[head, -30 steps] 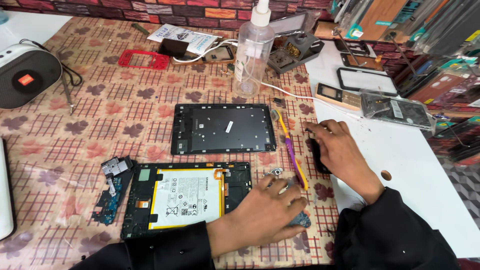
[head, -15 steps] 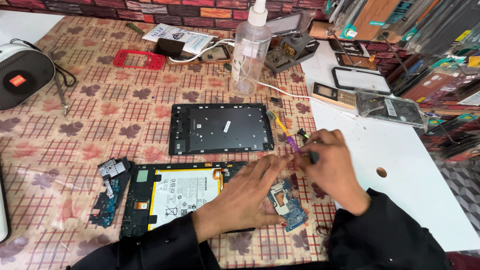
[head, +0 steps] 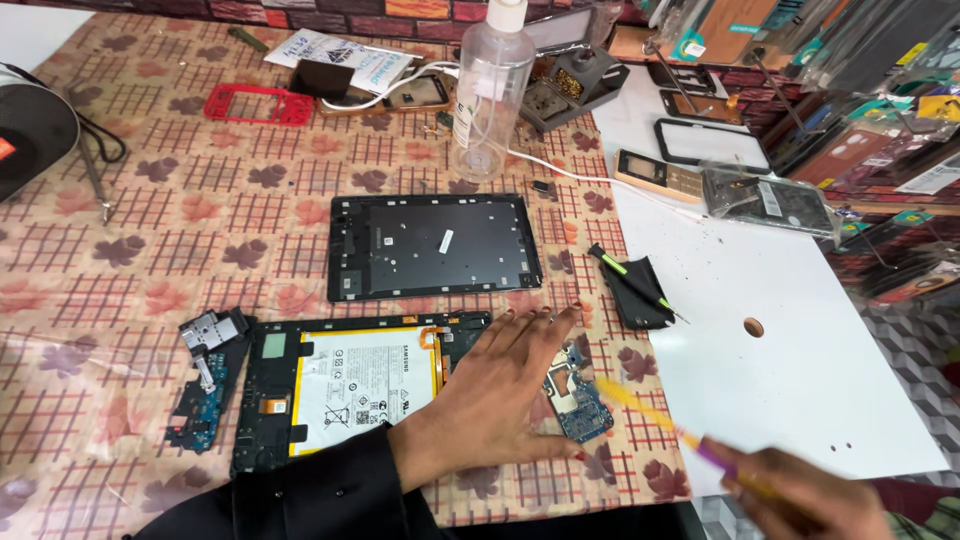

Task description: The person disassembles a tablet, removes the motherboard and other internal components, and uses a brush to clean them. The person then reassembles the components back into the tablet chassis.

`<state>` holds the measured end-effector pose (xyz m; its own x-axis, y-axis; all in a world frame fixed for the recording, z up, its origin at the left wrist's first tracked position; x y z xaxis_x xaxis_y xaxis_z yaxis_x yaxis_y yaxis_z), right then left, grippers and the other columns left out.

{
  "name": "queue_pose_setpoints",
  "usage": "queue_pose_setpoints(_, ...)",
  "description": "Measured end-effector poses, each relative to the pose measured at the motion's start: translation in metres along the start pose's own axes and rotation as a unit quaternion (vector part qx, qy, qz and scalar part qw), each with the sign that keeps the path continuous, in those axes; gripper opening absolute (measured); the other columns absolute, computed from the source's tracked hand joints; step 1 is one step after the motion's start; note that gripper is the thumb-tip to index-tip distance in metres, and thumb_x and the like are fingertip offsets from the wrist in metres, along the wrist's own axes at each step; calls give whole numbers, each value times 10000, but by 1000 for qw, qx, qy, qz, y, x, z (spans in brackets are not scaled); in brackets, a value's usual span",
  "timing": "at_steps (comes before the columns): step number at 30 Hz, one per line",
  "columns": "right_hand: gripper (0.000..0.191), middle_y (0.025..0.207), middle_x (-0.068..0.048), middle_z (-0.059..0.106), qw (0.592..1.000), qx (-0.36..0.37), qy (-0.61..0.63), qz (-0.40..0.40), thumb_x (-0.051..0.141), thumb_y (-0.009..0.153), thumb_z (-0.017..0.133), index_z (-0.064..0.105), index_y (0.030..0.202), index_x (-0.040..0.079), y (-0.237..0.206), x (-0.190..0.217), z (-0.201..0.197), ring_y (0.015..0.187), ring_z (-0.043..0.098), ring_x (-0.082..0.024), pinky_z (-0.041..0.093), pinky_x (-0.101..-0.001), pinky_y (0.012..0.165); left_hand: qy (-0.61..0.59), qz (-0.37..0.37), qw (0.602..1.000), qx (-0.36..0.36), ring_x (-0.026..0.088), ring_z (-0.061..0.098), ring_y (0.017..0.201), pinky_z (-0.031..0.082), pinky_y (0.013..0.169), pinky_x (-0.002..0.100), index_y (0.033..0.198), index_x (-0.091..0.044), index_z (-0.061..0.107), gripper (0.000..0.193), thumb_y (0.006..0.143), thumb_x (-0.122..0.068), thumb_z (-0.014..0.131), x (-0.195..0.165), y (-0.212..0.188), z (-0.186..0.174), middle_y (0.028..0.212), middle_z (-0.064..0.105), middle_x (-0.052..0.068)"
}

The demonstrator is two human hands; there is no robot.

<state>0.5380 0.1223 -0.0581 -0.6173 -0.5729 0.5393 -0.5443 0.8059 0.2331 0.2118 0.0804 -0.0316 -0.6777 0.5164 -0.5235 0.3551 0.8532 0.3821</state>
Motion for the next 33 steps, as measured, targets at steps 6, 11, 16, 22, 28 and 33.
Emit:
queue_pose_setpoints(6,399,765,-61,793,996,2,-7,-93,96,783,773,745,1181,68,-16,3,23,647,753,-110,576,-249,498,-17,-4,999,37,543,334,1433,225,1220,552,1605,16,121,1227,766,-572,796,4,1,2,1504,377,403)
queue_pose_setpoints(11,401,755,-13,803,980,15,-86,-177,104,811,761,735,1211,105,-14,41,39,588,762,-79,566,-229,483,9,-16,999,51,500,362,1468,192,1249,573,1610,20,128,1219,779,-604,766,14,2,-6,1493,401,382)
queue_pose_setpoints(16,430,746,48,764,995,11,-95,-41,193,856,783,771,1284,230,-21,26,49,674,723,-58,592,-239,613,58,-25,996,67,531,324,1426,173,1208,580,1570,16,143,1261,746,-721,750,7,0,1,1466,356,416)
queue_pose_setpoints(22,497,724,6,732,974,31,-116,-192,97,816,737,674,1307,146,-28,14,49,658,744,-66,606,-278,628,29,-23,999,2,524,400,1394,246,1200,585,1568,55,166,1244,744,-642,784,1,-1,0,1461,417,390)
queue_pose_setpoints(28,569,890,-34,782,969,90,-122,-192,97,833,727,575,1377,34,-43,-17,67,708,763,-132,610,-329,676,33,-37,999,20,547,418,1346,321,1160,552,1573,15,192,1216,715,-569,826,4,-1,-4,1408,423,389)
queue_pose_setpoints(33,573,905,-71,750,945,78,-200,-245,120,829,703,601,1392,94,-48,-30,68,793,743,-146,610,-401,810,65,1,998,-6,531,477,1285,389,1107,563,1562,-21,235,1159,724,-579,808,-5,-1,-14,1413,457,345)
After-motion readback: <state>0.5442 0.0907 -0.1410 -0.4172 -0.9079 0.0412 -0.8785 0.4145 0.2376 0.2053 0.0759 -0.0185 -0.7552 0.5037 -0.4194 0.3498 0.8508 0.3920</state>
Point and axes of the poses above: each hand's wrist, its own y-axis towards the middle knuckle, its own z-axis out of the palm, x = y × z, the point moved 7 cm from there along y, towards the middle knuckle
